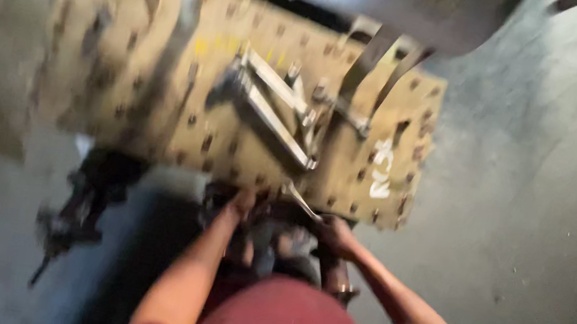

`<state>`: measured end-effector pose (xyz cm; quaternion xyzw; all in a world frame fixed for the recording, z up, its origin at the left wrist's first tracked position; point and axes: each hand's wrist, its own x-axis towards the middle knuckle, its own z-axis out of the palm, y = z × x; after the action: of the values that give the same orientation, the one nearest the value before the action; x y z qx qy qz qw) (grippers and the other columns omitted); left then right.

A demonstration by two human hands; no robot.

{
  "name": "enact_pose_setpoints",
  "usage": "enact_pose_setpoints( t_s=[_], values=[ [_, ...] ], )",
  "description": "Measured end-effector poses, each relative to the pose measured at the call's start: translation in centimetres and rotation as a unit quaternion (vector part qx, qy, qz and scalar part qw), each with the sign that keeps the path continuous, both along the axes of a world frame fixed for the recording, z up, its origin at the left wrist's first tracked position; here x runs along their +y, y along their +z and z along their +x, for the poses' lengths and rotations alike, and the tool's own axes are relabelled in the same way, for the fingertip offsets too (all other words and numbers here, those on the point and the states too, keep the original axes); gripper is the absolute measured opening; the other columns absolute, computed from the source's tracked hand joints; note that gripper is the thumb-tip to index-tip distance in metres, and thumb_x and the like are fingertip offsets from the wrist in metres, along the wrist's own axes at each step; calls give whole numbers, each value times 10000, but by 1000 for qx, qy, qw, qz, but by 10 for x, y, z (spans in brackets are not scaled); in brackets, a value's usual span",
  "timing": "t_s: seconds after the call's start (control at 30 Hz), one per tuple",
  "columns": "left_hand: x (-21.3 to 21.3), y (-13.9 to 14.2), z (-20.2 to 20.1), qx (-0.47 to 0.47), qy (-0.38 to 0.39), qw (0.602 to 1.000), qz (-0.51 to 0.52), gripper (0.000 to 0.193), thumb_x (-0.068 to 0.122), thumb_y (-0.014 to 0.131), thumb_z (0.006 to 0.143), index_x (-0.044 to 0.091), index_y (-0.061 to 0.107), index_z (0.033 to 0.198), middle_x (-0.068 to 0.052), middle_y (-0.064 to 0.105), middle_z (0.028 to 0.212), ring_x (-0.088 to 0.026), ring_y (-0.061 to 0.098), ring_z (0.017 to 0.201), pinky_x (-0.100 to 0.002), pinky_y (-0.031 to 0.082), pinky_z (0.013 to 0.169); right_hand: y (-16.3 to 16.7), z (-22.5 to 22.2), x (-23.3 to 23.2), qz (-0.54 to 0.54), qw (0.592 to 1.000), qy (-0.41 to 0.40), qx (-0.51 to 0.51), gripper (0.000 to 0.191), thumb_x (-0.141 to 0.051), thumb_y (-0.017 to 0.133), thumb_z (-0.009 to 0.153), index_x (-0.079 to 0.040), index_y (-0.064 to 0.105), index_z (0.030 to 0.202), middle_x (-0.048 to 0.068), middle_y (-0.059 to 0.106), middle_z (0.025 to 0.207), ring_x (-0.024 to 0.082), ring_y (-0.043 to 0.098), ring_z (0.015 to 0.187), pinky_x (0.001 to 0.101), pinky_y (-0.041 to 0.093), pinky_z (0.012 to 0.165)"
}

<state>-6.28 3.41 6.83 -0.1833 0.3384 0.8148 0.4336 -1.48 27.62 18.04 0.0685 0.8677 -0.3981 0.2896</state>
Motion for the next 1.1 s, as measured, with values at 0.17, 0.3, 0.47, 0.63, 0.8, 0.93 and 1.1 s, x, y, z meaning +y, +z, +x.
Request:
enact_pose_setpoints(
  t_s=[0.17, 0.3, 0.47, 0.63, 0.8, 0.93, 1.1],
  values=[
    [-2, 12, 2, 0, -15, 1000, -14, 456, 522, 706, 940, 88, 722, 1080, -38, 751, 887, -193, 678, 710, -329, 563, 623, 25, -80, 60, 257, 934, 250, 8, 559, -612, 481, 979, -123, 752, 971, 180, 740, 962, 417, 668, 880, 513, 541, 786],
    [-4, 15, 5, -3, -18, 1000, -16, 446, 525, 711, 932, 111, 724, 1098, -23, 751, 902, -191, 675, 722, -325, 562, 620, 16, -65, 59, 97, 983, 141, 72, 511, -567, 512, 951, -142, 790, 886, 154, 762, 871, 371, 693, 788, 467, 553, 747],
    [-2, 17, -3, -13, -28, 999, -24, 437, 528, 717, 922, 139, 727, 1120, -4, 750, 920, -189, 671, 738, -321, 561, 615, -15, -3, 37, 158, 979, 46, 118, 459, -510, 613, 975, -76, 750, 914, 159, 684, 796, 223, 519, 603, 454, 502, 648],
    [1, 19, -2, 5, -27, 999, -32, 480, 532, 709, 874, 154, 744, 1166, -3, 766, 988, -187, 696, 778, -323, 574, 630, -42, 41, -13, -98, 966, -214, -104, 548, -485, 538, 1055, 3, 663, 838, 64, 547, 662, 173, 478, 569, 401, 422, 533],
    [3, 26, -2, 6, -37, 999, -31, 525, 553, 691, 881, 114, 744, 1164, -28, 776, 1005, -198, 711, 799, -328, 583, 676, -38, 55, -45, -183, 938, -257, -142, 528, -487, 520, 1045, -29, 734, 894, 18, 590, 687, 129, 522, 586, 355, 446, 537],
    [4, 32, -4, -9, -37, 999, -32, 530, 547, 656, 899, 102, 744, 1172, -42, 778, 1020, -209, 730, 830, -347, 598, 699, -25, 52, -61, -202, 929, -254, -175, 557, -482, 495, 1063, 6, 715, 905, 45, 678, 758, 153, 598, 676, 387, 511, 616],
    [3, 33, -1, -30, -36, 997, 58, 472, 490, 654, 941, 87, 745, 1171, -73, 777, 1018, -240, 715, 824, -382, 598, 717, -18, 43, -96, -397, 784, -325, -350, 522, -471, 435, 1066, -19, 661, 939, 155, 683, 782, 290, 625, 679, 437, 519, 657]
  ],
)
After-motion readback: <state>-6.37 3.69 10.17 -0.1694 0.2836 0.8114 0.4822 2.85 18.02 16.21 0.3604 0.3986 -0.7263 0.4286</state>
